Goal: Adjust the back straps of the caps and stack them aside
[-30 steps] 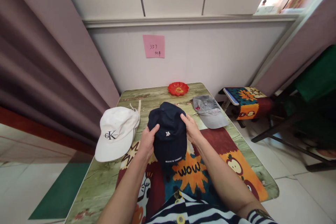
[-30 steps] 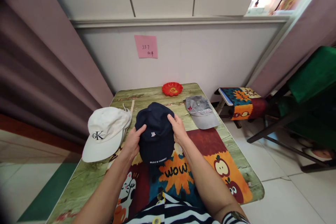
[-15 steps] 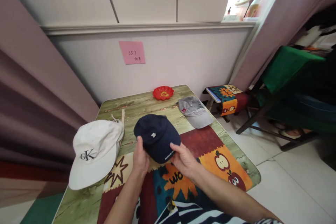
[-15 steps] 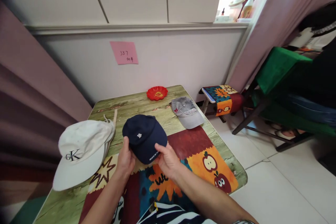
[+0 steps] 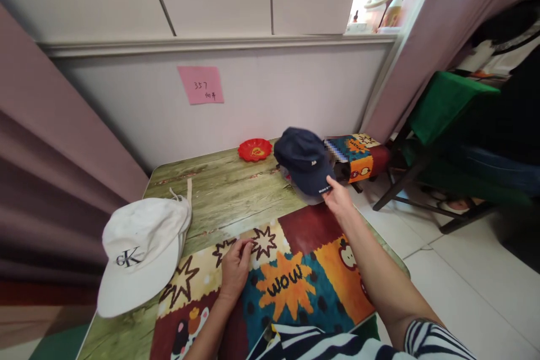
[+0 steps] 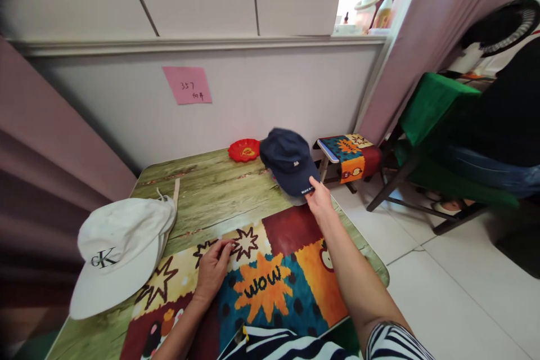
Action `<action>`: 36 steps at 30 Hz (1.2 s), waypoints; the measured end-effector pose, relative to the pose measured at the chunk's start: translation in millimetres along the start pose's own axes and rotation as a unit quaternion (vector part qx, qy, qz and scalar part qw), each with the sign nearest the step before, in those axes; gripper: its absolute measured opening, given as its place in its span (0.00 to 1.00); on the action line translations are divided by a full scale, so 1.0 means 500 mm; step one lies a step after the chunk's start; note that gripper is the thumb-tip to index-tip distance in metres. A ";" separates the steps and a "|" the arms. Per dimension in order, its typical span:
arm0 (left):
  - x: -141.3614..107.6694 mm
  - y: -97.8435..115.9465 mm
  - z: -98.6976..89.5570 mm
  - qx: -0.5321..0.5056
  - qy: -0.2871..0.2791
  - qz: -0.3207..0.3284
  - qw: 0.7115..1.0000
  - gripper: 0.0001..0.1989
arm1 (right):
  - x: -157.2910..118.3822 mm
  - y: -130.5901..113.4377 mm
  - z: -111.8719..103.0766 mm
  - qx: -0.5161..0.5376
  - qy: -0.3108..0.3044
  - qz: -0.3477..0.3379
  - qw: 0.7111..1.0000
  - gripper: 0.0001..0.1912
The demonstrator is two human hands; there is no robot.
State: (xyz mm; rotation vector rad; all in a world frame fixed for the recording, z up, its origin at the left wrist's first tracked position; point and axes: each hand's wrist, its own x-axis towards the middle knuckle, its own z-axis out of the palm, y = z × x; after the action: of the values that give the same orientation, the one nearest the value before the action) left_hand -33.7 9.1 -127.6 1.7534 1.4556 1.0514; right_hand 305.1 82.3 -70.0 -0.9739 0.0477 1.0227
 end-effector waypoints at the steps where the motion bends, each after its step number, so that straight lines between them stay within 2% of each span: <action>1: 0.001 0.000 0.000 0.005 0.001 0.003 1.000 0.14 | 0.012 0.016 -0.022 -0.007 0.029 0.003 1.000 0.07; 4: 0.003 -0.001 0.001 0.016 0.003 0.013 1.000 0.14 | 0.036 0.057 -0.070 -0.014 0.085 -0.001 0.996 0.06; 6: 0.003 -0.002 0.001 0.017 0.004 0.017 1.000 0.14 | 0.048 0.067 -0.080 -0.011 0.098 -0.004 0.995 0.05; 11: 0.002 -0.004 0.000 0.020 0.003 0.019 1.000 0.13 | 0.071 0.052 -0.064 -0.012 0.065 -0.013 0.998 0.04; 15: 0.001 -0.003 -0.001 0.017 0.001 0.009 1.000 0.13 | 0.079 0.047 -0.062 -0.053 0.054 -0.035 0.997 0.02; 19: -0.001 0.002 -0.002 0.005 0.002 0.003 1.000 0.12 | 0.071 0.049 -0.095 -0.151 0.072 -0.040 0.985 0.08; 22: -0.002 0.004 -0.003 -0.003 0.002 0.003 1.000 0.13 | 0.061 0.039 -0.127 -0.226 0.057 -0.036 0.972 0.15; 25: -0.002 0.006 -0.003 -0.001 0.002 0.004 1.000 0.12 | 0.054 0.028 -0.143 -0.271 0.045 -0.033 0.961 0.17; 31: -0.001 0.010 -0.005 -0.004 0.001 0.009 1.000 0.12 | 0.058 0.043 -0.127 -0.279 0.038 -0.028 0.959 0.17; 36: -0.004 0.010 -0.003 -0.004 0.003 0.008 1.000 0.12 | 0.062 0.068 -0.117 -0.257 0.069 -0.063 0.962 0.16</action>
State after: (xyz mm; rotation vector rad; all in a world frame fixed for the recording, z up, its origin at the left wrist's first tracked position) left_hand -32.8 6.1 -122.9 1.7595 1.4427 1.0704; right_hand 319.9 68.0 -141.6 -1.5014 -0.1717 0.8637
